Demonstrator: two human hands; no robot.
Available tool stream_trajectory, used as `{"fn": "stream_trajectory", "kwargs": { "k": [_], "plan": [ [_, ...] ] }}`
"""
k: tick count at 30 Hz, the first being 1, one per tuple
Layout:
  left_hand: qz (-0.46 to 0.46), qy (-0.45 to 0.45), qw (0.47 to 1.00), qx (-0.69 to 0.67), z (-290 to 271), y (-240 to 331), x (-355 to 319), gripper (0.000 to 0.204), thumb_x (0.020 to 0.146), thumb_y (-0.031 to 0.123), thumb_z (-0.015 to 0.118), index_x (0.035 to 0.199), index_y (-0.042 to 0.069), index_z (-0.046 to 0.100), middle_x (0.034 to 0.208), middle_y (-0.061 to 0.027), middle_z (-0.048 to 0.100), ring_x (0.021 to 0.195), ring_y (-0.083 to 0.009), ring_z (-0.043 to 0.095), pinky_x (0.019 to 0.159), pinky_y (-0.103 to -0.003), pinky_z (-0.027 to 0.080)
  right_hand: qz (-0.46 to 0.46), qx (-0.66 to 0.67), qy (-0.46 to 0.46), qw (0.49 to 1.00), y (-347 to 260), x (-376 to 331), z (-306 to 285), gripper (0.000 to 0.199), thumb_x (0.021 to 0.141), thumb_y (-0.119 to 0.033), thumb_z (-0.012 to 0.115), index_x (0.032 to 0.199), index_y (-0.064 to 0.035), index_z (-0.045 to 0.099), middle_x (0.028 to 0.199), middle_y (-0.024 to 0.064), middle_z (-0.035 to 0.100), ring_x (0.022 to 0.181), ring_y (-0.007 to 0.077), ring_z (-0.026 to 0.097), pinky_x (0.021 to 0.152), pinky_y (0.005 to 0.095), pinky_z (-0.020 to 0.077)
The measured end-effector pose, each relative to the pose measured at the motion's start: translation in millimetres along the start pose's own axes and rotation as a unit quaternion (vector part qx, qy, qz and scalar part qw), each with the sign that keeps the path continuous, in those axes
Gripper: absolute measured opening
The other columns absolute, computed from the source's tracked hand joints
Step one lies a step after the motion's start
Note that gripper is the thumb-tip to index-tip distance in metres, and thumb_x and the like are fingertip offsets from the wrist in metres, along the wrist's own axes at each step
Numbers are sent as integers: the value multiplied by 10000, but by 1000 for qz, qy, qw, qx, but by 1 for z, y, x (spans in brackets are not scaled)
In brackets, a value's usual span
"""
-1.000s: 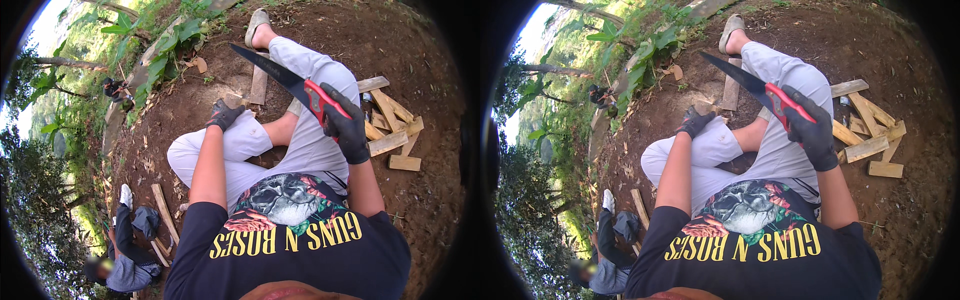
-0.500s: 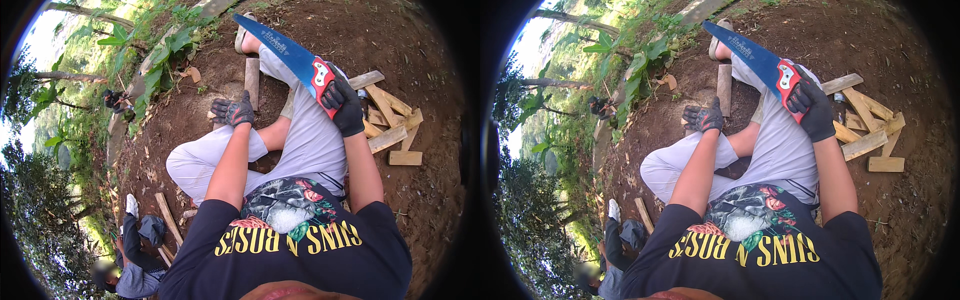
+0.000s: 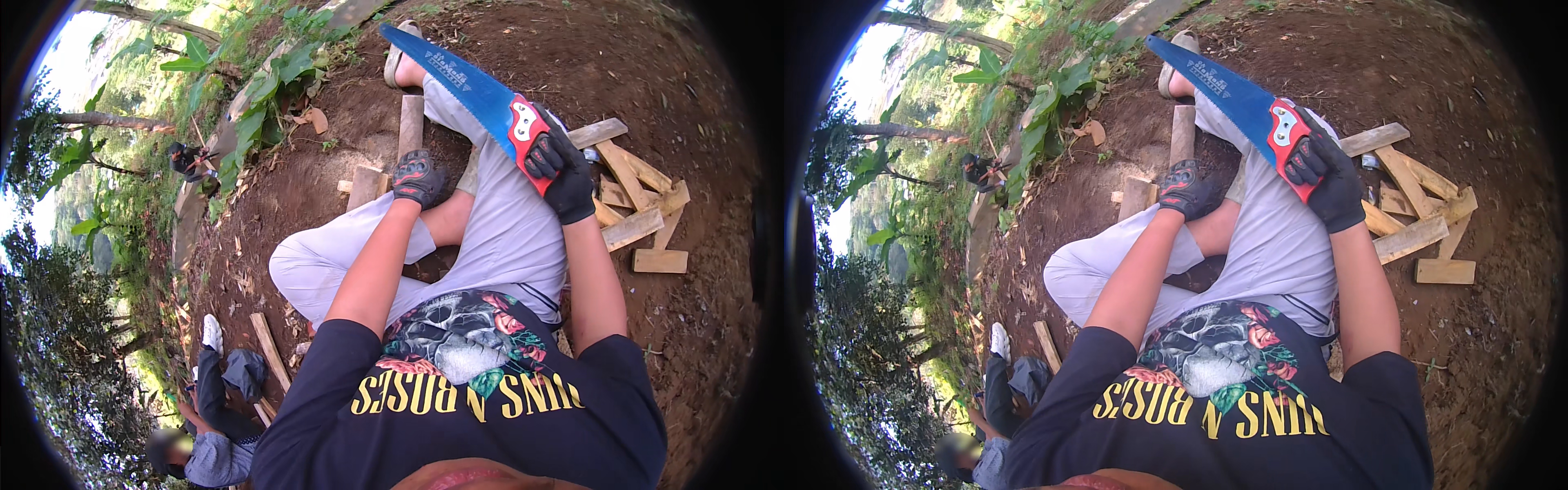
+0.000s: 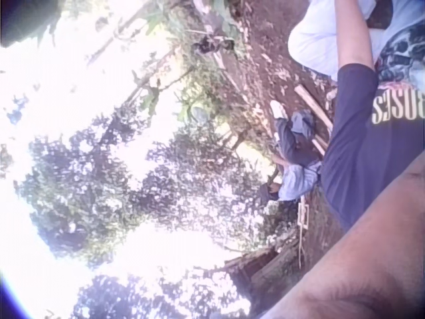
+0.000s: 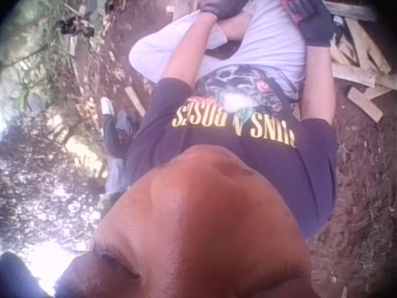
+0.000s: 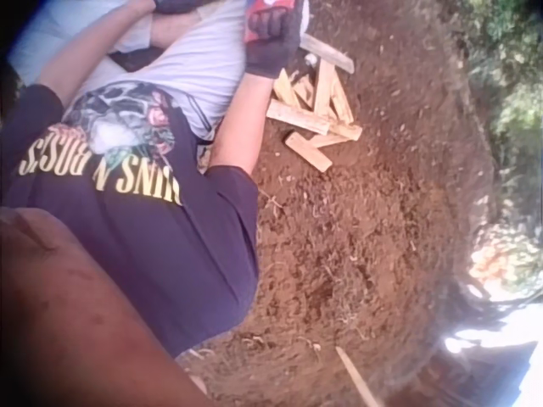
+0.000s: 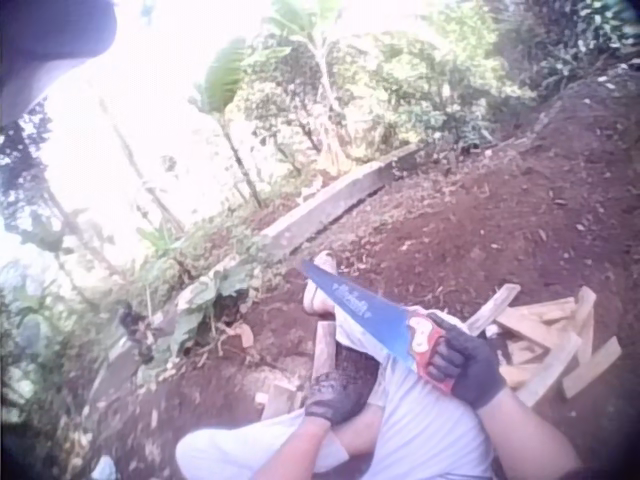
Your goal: The person sits on the ground and uses a hand saw to cut a piece of wood held between their legs. They repeatedly saw back and forth, pause to adjust the wood, and continue cutting until the piece is separated.
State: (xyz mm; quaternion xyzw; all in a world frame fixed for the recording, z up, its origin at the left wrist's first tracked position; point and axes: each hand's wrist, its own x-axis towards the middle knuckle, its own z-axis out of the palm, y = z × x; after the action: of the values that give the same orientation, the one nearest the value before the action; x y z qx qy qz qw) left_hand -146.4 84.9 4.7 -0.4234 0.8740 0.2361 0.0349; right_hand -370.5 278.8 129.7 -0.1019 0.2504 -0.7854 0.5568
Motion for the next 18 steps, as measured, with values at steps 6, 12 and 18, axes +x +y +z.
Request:
{"fn": "stream_trajectory", "kwargs": {
  "k": [6, 12, 18],
  "plan": [
    [-99, 40, 991, 86, 18, -21, 42, 588, 874, 474, 777, 1276, 62, 662, 1227, -200, 711, 1188, -367, 700, 999, -503, 564, 17, 13, -8, 1000, -3, 6, -3, 581, 1120, -184, 505, 1668, -42, 375, 691, -78, 269, 571, 64, 304, 633, 266, 373],
    [-163, 82, 976, 117, 25, -11, 65, 650, 867, 462, 796, 1336, 50, 614, 1238, -177, 711, 1162, -341, 725, 971, -473, 580, 21, -10, 5, 1000, -11, 2, 7, 668, 1073, -224, 575, 1683, -57, 360, 666, -81, 284, 562, 65, 334, 642, 269, 394],
    [-205, -5, 979, 7, 14, -34, 73, 721, 840, 599, 809, 1252, 15, 720, 1184, -233, 764, 1155, -414, 741, 983, -509, 582, 24, 26, -39, 999, -13, 5, 3, 638, 1086, -164, 517, 1685, -41, 339, 708, -57, 305, 613, 98, 319, 670, 318, 397]
  ]
}}
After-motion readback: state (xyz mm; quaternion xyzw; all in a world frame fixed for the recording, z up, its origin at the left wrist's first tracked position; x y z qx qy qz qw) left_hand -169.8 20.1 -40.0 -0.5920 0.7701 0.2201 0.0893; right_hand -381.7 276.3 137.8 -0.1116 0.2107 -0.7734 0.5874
